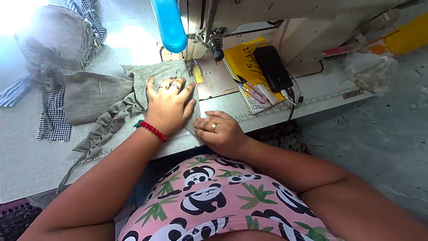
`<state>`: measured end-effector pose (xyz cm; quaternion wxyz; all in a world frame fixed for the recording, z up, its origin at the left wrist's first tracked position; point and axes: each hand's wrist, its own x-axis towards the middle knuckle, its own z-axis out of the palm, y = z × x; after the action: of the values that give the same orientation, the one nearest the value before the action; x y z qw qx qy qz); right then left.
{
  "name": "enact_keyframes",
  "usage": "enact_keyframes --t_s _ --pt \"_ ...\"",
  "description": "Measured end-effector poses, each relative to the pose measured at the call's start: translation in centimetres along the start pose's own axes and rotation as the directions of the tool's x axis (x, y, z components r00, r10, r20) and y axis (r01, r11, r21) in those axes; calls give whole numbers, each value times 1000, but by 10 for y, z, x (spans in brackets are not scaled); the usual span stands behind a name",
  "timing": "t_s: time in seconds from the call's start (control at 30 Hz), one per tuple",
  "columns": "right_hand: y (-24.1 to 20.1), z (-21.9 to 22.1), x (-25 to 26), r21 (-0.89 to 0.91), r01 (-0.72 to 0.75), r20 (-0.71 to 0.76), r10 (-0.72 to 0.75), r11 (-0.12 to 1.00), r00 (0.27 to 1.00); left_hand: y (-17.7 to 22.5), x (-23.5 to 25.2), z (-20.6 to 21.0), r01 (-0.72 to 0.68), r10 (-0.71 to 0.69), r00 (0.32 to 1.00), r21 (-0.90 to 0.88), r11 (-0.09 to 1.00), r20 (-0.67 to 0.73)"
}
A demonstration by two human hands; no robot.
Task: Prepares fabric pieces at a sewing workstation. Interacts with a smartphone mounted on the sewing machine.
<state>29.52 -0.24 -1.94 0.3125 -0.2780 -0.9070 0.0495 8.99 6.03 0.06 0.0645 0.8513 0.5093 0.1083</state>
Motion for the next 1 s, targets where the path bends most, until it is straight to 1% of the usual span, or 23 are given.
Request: enact_keyframes --t_s 0.17,0.23,0.3,0.4,0.47,0.57,0.67,1.0 --pt "4 0 10 6 -77 39 77 997 996 -6 10 -1 1 -1 1000 19 1000 2" --pt "1 -1 6 -10 -81 43 82 997 996 -6 4 -2 -38 38 999 25 999 -14" --pt "-4 -1 -3 -22 -79 35 80 997 996 -1 -12 -3 -142 142 988 13 990 -65" --pt "-8 -4 -13 -40 -81 33 82 996 996 7 -45 -4 -337 332 935 -18 941 -124" --pt "-6 -7 -15 -34 -81 45 82 996 996 6 -60 -2 -412 403 906 -50 910 -129" --pt "-1 -6 -12 -40 -69 47 71 997 996 -4 -62 1 -425 414 904 -129 896 -104" --pt "5 -8 -4 -47 -73 68 76 996 995 -10 -53 -2 -402 396 915 -180 898 -72" --pt "27 -9 14 -62 -72 68 76 996 995 -24 -29 -1 -364 364 931 -193 911 -38"
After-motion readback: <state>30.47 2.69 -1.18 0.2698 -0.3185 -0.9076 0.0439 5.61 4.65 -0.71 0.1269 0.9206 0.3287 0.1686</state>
